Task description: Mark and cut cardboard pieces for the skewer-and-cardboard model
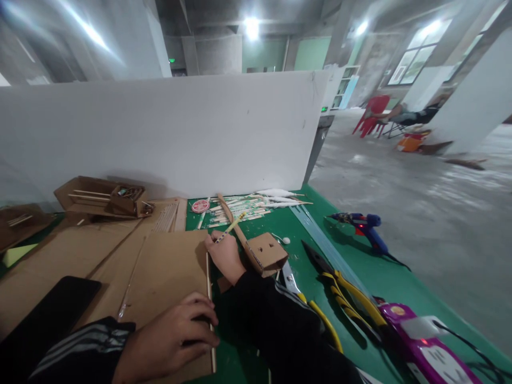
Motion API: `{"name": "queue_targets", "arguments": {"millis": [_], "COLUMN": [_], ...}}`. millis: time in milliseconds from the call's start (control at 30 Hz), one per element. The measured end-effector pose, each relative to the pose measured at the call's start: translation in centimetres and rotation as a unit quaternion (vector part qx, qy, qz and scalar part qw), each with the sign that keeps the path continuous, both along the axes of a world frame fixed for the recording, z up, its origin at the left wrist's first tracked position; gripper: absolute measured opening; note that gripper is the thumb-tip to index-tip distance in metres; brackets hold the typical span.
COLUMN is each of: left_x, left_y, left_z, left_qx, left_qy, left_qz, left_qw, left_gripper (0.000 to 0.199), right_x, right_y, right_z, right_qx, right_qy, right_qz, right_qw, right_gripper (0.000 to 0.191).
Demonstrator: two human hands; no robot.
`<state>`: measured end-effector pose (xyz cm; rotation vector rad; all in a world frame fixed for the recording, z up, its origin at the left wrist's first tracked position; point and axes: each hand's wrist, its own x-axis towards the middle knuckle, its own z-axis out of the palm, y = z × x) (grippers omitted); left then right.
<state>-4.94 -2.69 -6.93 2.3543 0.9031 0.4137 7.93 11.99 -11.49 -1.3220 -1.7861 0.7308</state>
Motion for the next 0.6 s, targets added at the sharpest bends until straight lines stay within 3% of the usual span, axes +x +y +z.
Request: {"name": "queue_targets", "arguments": {"millis": [600], "left_x": [-0.04], "left_y": [-0.08], "left_z": [-0.17], "left_qx": [-0.001], "left_qy": [-0.001], "left_qz": [0.003], "left_qw": [1.0], "left_gripper": [0.017], "right_x": [-0.05], "right_y": [0.1], "right_z": [-0.1], "right_qx": [0.008], "right_qy": [0.005], "right_qz": [0.006], "right_qw": [1.0], "right_gripper": [0.024]}}
